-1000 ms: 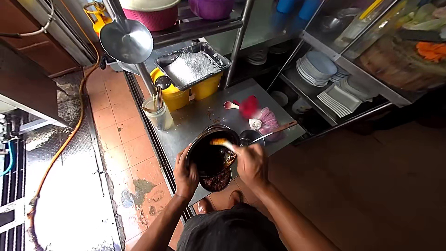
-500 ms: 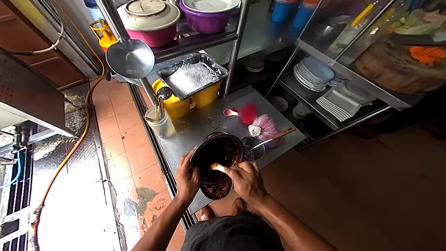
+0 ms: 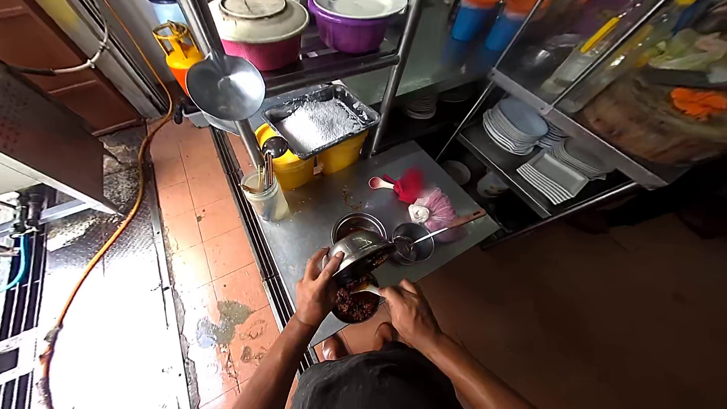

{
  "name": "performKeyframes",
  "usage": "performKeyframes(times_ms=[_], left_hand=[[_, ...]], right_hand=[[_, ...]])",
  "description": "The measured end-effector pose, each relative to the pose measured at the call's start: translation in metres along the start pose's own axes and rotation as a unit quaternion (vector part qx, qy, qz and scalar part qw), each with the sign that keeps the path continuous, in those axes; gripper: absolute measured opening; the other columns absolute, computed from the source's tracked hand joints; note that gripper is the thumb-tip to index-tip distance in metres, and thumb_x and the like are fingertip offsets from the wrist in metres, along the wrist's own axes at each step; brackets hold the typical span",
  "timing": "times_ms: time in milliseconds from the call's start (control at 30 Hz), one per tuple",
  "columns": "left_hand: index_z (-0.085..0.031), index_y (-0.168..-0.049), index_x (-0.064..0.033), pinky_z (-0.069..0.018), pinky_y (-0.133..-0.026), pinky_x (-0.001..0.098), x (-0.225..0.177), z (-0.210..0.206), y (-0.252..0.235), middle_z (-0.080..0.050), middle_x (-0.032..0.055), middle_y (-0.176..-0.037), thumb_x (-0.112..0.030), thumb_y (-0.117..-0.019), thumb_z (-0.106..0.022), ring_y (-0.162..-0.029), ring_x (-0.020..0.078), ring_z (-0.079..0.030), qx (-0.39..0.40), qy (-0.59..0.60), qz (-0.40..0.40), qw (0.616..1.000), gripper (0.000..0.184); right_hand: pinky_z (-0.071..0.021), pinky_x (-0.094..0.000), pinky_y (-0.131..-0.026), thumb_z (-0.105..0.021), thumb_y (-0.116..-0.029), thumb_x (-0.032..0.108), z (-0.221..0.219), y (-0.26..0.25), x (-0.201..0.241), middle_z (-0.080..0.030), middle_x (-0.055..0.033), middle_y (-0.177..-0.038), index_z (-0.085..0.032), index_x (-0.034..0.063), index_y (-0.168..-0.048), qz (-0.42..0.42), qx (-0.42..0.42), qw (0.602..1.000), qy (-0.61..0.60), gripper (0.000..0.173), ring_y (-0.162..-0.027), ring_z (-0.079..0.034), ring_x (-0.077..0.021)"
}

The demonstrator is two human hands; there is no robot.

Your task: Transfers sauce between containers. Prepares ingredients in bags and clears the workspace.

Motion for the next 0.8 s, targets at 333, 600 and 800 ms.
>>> performKeyframes(times_ms=[333,600,800], left_hand=[[-0.067,-0.134,-0.0201,-0.0602,-0.060,0.0385,-0.004,0.005,0.010,-0.058,0.0195,-0.139,-0.003,-0.0923,-0.059,-0.078,0.0240,-0.071,-0.012,-0.003,0.010,1.000,0.046],[-0.064,-0.139,-0.0166,-0.0617,-0.076,0.0391,-0.013,0.019,0.006,-0.060,0.0145,-0.139,0.003,-0.0881,-0.052,-0.106,0.0232,-0.070,-0.030,-0.004,0.105,0.994,0.056],[-0.064,-0.139,-0.0179,-0.0618,-0.073,0.0396,-0.010,0.012,0.017,-0.060,0.0135,-0.139,0.004,-0.0858,-0.053,-0.104,0.0222,-0.070,-0.045,0.003,0.124,0.991,0.059]], right_hand=[[-0.0548,-0.0441,-0.070,-0.057,-0.0952,0.006,-0.015,-0.014,0.006,-0.070,-0.0062,-0.079,-0.076,0.0115,-0.103,0.008,-0.055,0.997,0.054,0.022,-0.075,-0.067,-0.0267],[-0.0558,-0.0529,-0.065,-0.055,-0.0977,0.011,0.020,-0.056,0.008,-0.068,-0.0163,-0.074,-0.070,0.0025,-0.105,-0.068,0.087,0.974,0.196,0.018,-0.071,-0.070,-0.0376],[-0.0549,-0.0497,-0.060,-0.054,-0.1000,0.014,0.030,-0.059,0.045,-0.067,-0.0142,-0.070,-0.068,0.0037,-0.101,-0.135,0.182,0.953,0.199,0.017,-0.069,-0.071,-0.0353]])
Point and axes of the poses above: each hand's wrist, its own y-axis away from the middle knuckle, its own z-axis out of the back of the hand, x = y × z, the point moved 4 cm from there along -y, towards the middle knuckle
